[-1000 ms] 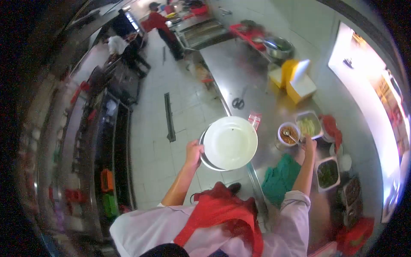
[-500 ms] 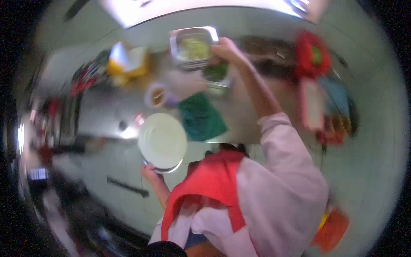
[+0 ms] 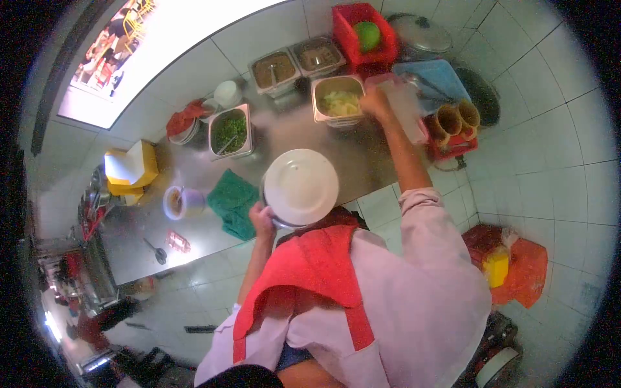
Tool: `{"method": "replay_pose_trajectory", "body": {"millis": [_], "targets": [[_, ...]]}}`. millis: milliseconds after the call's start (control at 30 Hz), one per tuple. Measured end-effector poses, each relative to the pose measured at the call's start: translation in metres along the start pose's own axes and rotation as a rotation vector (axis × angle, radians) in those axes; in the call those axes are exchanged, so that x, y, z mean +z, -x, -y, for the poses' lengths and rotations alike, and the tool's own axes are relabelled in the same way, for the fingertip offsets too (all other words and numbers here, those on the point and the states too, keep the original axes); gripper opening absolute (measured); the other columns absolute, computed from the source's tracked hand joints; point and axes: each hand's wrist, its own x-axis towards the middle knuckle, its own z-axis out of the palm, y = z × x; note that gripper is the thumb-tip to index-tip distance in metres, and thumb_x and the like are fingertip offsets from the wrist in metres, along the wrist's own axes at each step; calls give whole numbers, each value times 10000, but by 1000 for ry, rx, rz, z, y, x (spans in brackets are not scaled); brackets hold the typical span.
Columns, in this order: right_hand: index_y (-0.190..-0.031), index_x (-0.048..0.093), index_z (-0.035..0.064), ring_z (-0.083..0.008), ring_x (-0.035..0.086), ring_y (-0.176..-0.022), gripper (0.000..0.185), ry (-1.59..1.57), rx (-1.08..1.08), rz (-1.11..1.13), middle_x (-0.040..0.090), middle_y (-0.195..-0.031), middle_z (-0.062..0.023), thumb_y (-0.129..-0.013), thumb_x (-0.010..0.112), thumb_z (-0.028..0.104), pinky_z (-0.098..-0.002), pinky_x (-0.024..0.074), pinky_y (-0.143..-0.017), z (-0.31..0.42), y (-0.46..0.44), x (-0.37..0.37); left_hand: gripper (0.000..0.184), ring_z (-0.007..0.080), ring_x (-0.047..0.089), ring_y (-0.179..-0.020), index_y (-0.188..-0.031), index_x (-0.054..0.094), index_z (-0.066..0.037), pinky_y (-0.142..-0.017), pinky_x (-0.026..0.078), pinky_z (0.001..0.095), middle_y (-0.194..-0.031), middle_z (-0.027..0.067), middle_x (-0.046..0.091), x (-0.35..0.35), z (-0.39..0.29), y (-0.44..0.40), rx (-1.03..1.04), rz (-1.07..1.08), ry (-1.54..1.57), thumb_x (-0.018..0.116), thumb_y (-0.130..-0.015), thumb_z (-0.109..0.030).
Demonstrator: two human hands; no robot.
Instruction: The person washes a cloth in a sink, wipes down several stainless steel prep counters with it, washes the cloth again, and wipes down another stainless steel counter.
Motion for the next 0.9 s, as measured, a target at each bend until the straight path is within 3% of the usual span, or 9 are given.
{"method": "replay_pose_trajectory", "body": {"millis": [233,300,367,433,533,600,700,767,900], "targets": [[-946,640,2,-401,628,-879,306,26,-80,-40,651,-871,-246,-693,574,161,-455,480,-795,-24,-33,19,99,65,409,-500,-582,476,-69,-446,298,249,-549,-38,463,67,60,-27,41,27,36,538,-629,-8],[-985,602,3,-429,610,-912,272,63,-106,-107,636,-943,-256,-772,588,172,-504,473,-786,-18,-24,14,118,103,410,-507,-638,456,-66,-473,354,279,-590,-30,410,69,60,-29,97,105,-304,574,-633,-63],[-1021,593,17,-413,607,-910,289,92,-255,-364,634,-954,-230,-793,606,194,-492,475,-788,1,18,1,86,110,444,-527,-659,489,-51,-499,380,291,-596,-15,443,66,37,-25,-19,200,-182,572,-640,-64],[-1030,615,45,-374,613,-949,353,45,-129,-173,654,-998,-186,-783,671,291,-447,484,-812,21,64,-16,52,126,528,-572,-669,541,-27,-525,408,257,-605,41,552,47,21,-34,-55,360,-232,531,-714,-50],[-1087,591,11,-372,616,-959,426,-52,-180,-87,645,-1006,-215,-786,682,298,-447,481,-833,2,126,10,173,192,560,-634,-727,559,-29,-590,438,349,-646,93,549,3,-42,-85,526,-334,-739,528,-828,-165],[-1114,582,-4,-378,617,-954,449,-56,-151,-23,636,-1019,-232,-782,687,278,-454,476,-844,-7,158,22,199,316,580,-733,-925,616,-39,-683,451,395,-814,134,619,-45,-60,-165,615,-574,-873,520,-877,-207],[-1140,578,-20,-374,620,-977,484,-219,-30,202,645,-1015,-236,-781,690,286,-459,471,-860,-5,177,25,284,268,627,-800,-1089,644,-40,-730,481,370,-863,121,657,-107,-25,-277,583,-454,-847,538,-884,-206],[-1133,582,-25,-381,618,-989,474,-342,78,185,644,-1027,-239,-788,677,285,-461,471,-865,-1,189,21,354,198,653,-776,-1194,617,-33,-696,513,336,-869,123,678,-88,-34,-288,193,-141,-766,598,-860,-148],[-1119,594,-17,-370,622,-992,436,-346,135,123,645,-1040,-236,-806,659,279,-455,478,-854,-12,209,17,381,132,593,-575,-1169,616,16,-538,492,285,-752,88,647,-21,-56,-243,25,-79,-523,675,-798,-41]]}}
